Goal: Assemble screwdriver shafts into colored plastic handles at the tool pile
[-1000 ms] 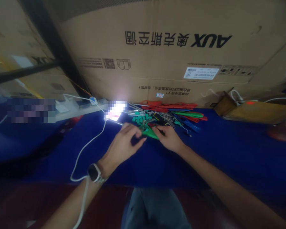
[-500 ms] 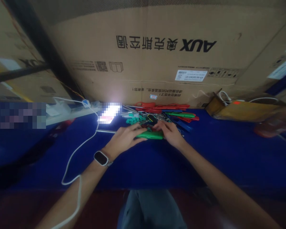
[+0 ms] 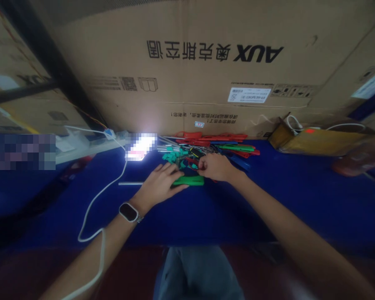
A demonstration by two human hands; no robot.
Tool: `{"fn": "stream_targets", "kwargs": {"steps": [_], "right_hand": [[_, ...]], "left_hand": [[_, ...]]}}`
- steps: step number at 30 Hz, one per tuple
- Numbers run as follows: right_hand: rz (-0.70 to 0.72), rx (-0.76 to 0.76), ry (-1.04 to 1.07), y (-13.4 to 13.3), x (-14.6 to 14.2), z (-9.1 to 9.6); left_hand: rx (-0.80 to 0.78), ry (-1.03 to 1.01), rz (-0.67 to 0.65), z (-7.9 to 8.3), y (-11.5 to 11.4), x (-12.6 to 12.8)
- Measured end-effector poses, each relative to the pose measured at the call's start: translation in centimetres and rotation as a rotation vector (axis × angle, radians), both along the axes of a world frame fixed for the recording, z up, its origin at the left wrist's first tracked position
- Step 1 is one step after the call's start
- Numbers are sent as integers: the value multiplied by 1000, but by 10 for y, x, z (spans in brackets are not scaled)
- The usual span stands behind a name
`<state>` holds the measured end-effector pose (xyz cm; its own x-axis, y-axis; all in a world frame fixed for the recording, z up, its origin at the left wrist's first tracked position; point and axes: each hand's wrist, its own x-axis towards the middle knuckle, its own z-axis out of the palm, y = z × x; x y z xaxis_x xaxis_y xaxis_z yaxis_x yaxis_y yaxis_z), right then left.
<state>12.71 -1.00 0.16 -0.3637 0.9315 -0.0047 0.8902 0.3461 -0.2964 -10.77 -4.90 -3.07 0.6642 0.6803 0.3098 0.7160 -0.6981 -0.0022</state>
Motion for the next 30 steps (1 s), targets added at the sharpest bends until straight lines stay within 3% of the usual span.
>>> {"fn": "stream_targets", "kwargs": {"steps": [5,15,19,24,27,30], "right_hand": [[-9,-29,206,7,8,4],[39,6,316,1,5,-8],[-170,159,146,14,0,-6],[-207,106,-87,35,-8,3],[-221,145,-110,36,-7,13],[-262,276,3,30,-3,22]], "left_hand": [[-9,-42,5,0,0,2],[-42,-122,-38,3,2,10],[-79,-139,-85,6,9,20],[-141,-140,-197,7,30,36],[-153,-198,-216,4,37,40],[-118,-212,-160,-1,34,41]]}}
